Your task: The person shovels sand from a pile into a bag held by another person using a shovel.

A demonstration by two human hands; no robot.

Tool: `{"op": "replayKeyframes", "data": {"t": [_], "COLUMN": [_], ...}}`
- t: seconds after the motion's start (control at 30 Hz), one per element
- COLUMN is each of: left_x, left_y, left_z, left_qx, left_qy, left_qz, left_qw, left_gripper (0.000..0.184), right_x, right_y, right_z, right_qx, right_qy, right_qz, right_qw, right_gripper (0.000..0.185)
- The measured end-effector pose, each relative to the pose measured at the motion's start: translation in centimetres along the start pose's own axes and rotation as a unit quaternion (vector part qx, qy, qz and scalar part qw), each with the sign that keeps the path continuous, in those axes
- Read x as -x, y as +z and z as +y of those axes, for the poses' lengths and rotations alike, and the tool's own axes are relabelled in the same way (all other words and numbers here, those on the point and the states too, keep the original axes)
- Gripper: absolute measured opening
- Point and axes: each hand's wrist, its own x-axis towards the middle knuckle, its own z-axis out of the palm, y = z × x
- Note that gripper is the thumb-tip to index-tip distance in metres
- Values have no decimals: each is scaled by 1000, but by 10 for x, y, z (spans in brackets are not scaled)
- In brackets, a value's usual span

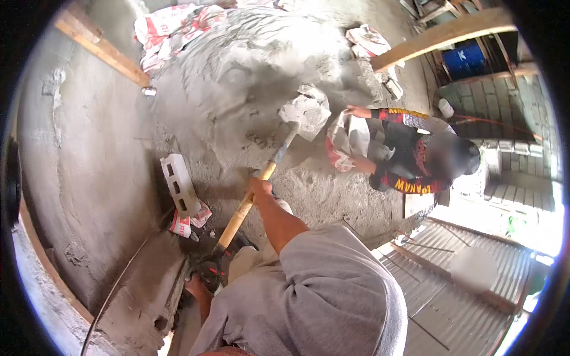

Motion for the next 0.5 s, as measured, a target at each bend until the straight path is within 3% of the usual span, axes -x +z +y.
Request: {"op": "replayKeyframes", "data": {"t": [0.1,0.23,0.27,0.43,0.5], "left_x": [3,-22,-2,-12,18], "left_y": [10,1,22,45,74], "left_z": [16,-13,15,8,47], "left_qx": [-22,-92,-83,-88,-60], "left_qy": [77,97,100,98,91], "left_qz": [-33,-106,-101,-133,-132], "left_qw": [996,985,986,982,985], "left_gripper": [26,23,23,24,24], "right_x": [13,15,15,1,-3], "right_y": [-26,-57,-65,-93,-102], "right_z": [-20,-40,-45,-67,-79], "right_qx": [21,-6,-14,-28,-27], "right_qy": [-5,-40,-53,-30,-23], "right_qz": [29,65,74,99,93], "right_qw": [999,997,996,994,995], "right_gripper": [11,12,13,13,12]}}
